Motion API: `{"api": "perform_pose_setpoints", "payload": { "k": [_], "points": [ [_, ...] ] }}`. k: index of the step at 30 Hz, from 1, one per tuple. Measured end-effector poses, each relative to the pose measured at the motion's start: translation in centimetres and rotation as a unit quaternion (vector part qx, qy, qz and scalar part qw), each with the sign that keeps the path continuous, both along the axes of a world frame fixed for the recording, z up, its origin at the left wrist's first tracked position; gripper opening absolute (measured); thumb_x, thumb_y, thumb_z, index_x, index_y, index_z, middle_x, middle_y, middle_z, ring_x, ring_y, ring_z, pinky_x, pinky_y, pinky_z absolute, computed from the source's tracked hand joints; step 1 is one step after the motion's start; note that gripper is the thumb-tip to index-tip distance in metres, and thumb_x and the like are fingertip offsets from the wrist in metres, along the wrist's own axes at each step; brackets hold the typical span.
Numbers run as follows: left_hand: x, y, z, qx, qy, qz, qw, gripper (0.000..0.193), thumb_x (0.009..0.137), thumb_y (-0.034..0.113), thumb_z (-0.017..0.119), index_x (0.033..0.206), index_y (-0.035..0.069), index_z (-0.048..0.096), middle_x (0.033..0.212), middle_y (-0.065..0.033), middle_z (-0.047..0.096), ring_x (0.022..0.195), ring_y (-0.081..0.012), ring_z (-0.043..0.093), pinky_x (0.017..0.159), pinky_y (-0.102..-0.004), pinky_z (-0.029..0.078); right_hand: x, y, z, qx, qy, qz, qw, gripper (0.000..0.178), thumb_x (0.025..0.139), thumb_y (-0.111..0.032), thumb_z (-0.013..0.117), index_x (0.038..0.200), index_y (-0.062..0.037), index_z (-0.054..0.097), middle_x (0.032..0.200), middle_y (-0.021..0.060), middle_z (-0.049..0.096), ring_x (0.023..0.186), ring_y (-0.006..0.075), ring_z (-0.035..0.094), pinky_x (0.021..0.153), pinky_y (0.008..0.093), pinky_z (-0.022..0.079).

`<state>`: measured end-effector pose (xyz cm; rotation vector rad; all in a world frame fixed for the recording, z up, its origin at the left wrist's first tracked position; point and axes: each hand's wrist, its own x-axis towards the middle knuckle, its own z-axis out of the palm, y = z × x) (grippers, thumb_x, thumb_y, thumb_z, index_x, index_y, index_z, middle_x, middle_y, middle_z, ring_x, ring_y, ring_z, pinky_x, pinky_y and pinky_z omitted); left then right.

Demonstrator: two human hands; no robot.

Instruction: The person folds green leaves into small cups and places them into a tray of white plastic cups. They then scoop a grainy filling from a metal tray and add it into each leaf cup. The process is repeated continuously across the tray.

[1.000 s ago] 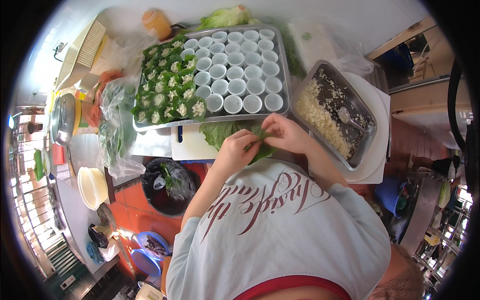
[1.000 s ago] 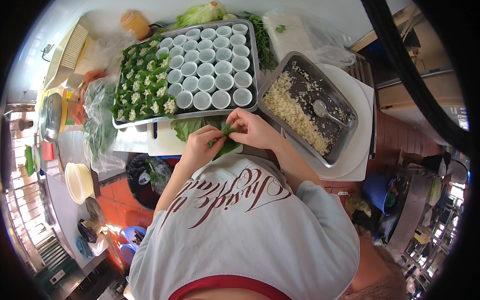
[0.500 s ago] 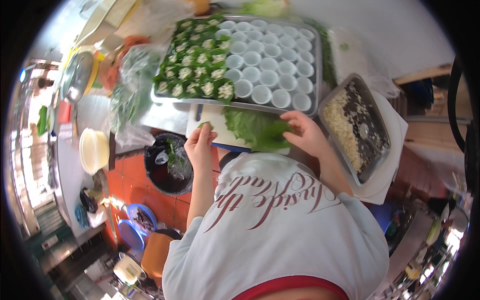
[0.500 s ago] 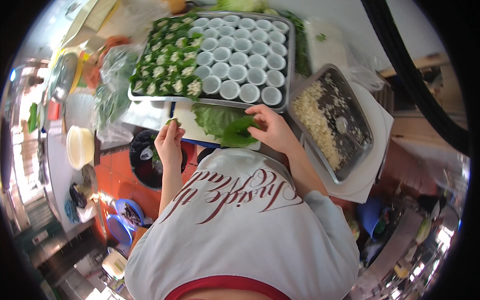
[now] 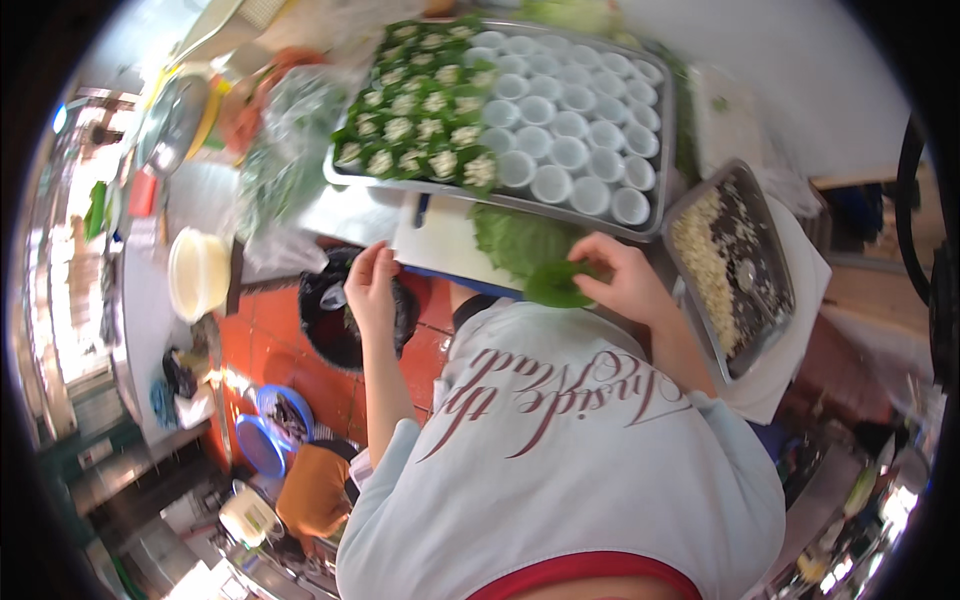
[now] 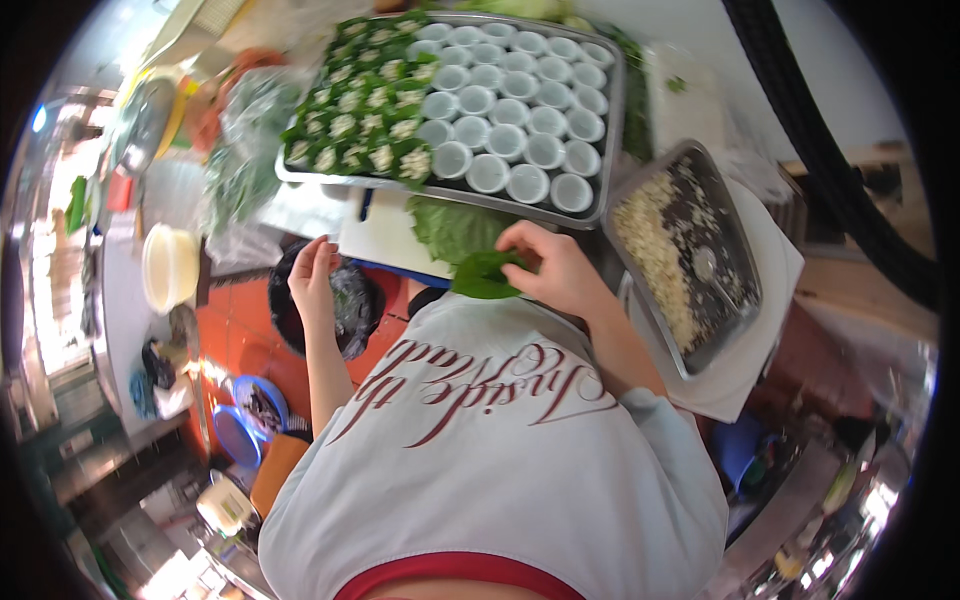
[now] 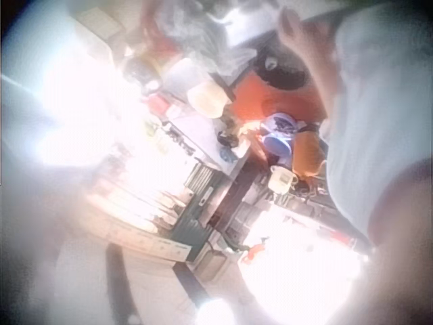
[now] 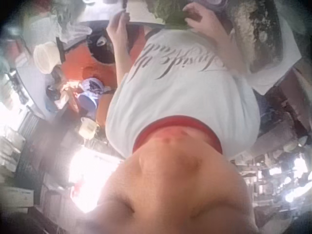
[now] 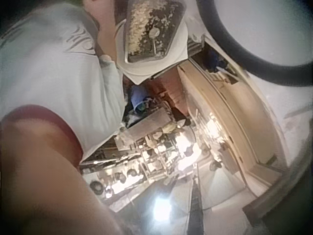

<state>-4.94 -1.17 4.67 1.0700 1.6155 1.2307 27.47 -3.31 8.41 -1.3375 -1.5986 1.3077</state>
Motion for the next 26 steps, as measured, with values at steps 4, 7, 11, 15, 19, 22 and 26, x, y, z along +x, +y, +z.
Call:
{"api": "perform_pose_setpoints", "payload": {
  "k": [4, 7, 11, 15, 19, 22, 26],
  "points": [
    [10.1, 0.0, 3.7, 0.024, 0.030, -0.348, 0.937, 0.031, 0.079, 0.010, 0.068, 0.106, -0.003, 0.061, 0.099, -0.0091, 0.064, 0.084, -0.0145, 0.060, 0.077, -0.0264, 0.047, -0.7, 0.1, 1.8, -0.009, 0.047, -0.008, 0.999, 0.022, 0.074, -0.003, 0.063, 0.095, -0.0025, 0.057, 0.070, 0.0052, 0.059, 0.060, 0.0114, 0.052, 0.059, 0.0255, 0.044],
    [13.6, 0.7, 4.8, 0.014, 0.144, -0.444, 0.884, 0.029, 0.072, 0.011, 0.075, 0.097, -0.001, 0.064, 0.087, -0.0103, 0.064, 0.073, -0.0160, 0.060, 0.066, -0.0275, 0.048, -0.1, 0.1, 0.8, 0.042, 0.001, -0.004, 0.999, 0.021, 0.073, -0.003, 0.063, 0.093, -0.0018, 0.057, 0.068, 0.0077, 0.059, 0.059, 0.0135, 0.054, 0.058, 0.0268, 0.045],
    [15.0, 0.9, 4.4, 0.130, 0.159, -0.465, 0.861, 0.023, 0.073, 0.005, 0.072, 0.094, -0.001, 0.065, 0.082, -0.0101, 0.062, 0.066, -0.0182, 0.059, 0.059, -0.0264, 0.047, 1.7, -0.7, 0.3, 0.024, -0.009, -0.026, 0.999, 0.016, 0.070, -0.007, 0.064, 0.082, -0.0005, 0.056, 0.066, 0.0099, 0.058, 0.059, 0.0174, 0.056, 0.056, 0.0298, 0.044],
    [16.0, 0.6, 4.6, 0.121, 0.160, -0.542, 0.817, 0.019, 0.075, 0.000, 0.068, 0.093, -0.003, 0.064, 0.082, -0.0116, 0.062, 0.065, -0.0199, 0.059, 0.060, -0.0268, 0.047, 3.4, -2.4, 0.1, 0.009, -0.020, -0.001, 1.000, 0.016, 0.072, -0.010, 0.066, 0.082, -0.0019, 0.058, 0.071, 0.0098, 0.060, 0.064, 0.0194, 0.058, 0.060, 0.0305, 0.045],
    [16.9, 0.2, 4.1, 0.131, 0.122, -0.520, 0.835, 0.016, 0.076, -0.003, 0.064, 0.092, -0.005, 0.063, 0.081, -0.0126, 0.062, 0.063, -0.0200, 0.058, 0.059, -0.0266, 0.047, 9.5, -5.6, 4.1, 0.052, -0.028, -0.186, 0.981, 0.022, 0.076, -0.017, 0.069, 0.093, -0.0051, 0.062, 0.088, 0.0063, 0.062, 0.076, 0.0150, 0.059, 0.068, 0.0284, 0.047],
    [17.1, 0.6, 4.5, 0.107, 0.107, -0.509, 0.847, 0.011, 0.078, -0.004, 0.062, 0.089, -0.006, 0.062, 0.078, -0.0122, 0.061, 0.062, -0.0182, 0.057, 0.058, -0.0258, 0.045, 16.7, -8.1, 4.1, 0.124, -0.262, -0.368, 0.883, 0.029, 0.071, -0.018, 0.074, 0.096, -0.0074, 0.063, 0.097, 0.0071, 0.061, 0.096, 0.0232, 0.055, 0.084, 0.0338, 0.044],
    [17.1, 1.2, 4.7, 0.100, 0.110, -0.511, 0.847, 0.011, 0.080, -0.003, 0.060, 0.091, -0.005, 0.062, 0.077, -0.0124, 0.061, 0.063, -0.0174, 0.058, 0.058, -0.0255, 0.045, 22.7, -11.9, 0.8, -0.122, -0.511, -0.244, 0.815, 0.036, 0.073, -0.018, 0.072, 0.107, -0.0109, 0.060, 0.109, 0.0082, 0.057, 0.110, 0.0219, 0.047, 0.100, 0.0378, 0.035]
  ]
}}
